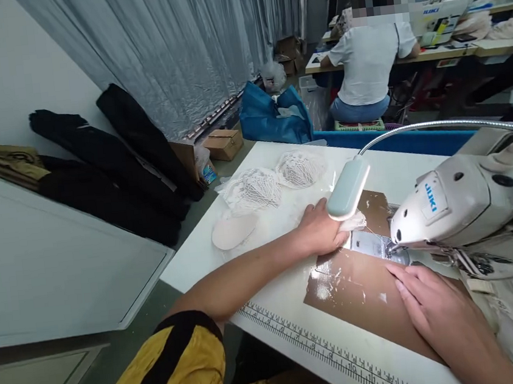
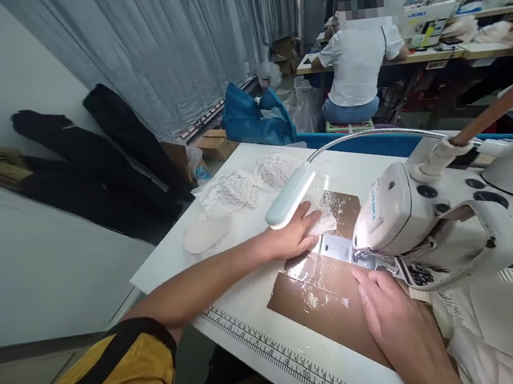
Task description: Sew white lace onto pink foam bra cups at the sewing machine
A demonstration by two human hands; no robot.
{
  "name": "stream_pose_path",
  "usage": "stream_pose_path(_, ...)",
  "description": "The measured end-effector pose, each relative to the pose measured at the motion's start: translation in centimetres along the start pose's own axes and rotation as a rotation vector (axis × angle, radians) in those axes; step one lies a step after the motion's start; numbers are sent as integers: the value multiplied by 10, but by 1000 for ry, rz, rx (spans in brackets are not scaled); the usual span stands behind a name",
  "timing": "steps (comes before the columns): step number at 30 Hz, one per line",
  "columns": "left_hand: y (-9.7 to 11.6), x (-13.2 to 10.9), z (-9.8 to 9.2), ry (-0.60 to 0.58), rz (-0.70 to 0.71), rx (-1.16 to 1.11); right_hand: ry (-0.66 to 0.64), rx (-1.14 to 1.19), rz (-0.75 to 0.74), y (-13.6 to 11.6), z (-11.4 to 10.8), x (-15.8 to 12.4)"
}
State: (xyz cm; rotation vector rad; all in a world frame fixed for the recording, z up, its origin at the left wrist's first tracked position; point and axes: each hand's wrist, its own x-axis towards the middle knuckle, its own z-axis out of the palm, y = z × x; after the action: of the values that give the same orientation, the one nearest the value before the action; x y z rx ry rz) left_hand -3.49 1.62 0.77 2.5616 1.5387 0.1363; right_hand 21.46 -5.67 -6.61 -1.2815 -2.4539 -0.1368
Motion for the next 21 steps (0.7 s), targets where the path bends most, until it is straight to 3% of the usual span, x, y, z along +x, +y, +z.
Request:
stream_pose_path(2, -9, -22, -27, -18, -79, 11, -7, 7, 20, 0, -1, 0)
stream_pose_path(5, -46, -67, -54, 30, -325, 125, -21, -4, 37, -1, -3, -1)
stream_pose_path(7, -81, -104, -56, 76, -653, 243, -32, -10, 29, -2, -3, -1)
stream_pose_path(9, -109, -140, -47, 41, -815, 180, -34, -14, 58, -4, -3, -1)
stream_pose_path(11, -121, -172, -34, 33, -792, 131, -26, -13, 82, -6, -4, 0)
stream_pose_path(13, -113, -194, -24, 66, -726, 19, -23, -7, 90, -9, -7, 1)
stream_pose_path(15, -89, -199, -21, 106, -609, -398, -31, 13, 101, -11, -12, 3)
stream_pose_path(18, -42, -175, -26, -136, -277, -954, -35, 101, 170, -15, -22, 6)
stream_pose_path(21, -2, -122, -23, -331, -8, -1042, -3, 239, 295, -17, -34, 7)
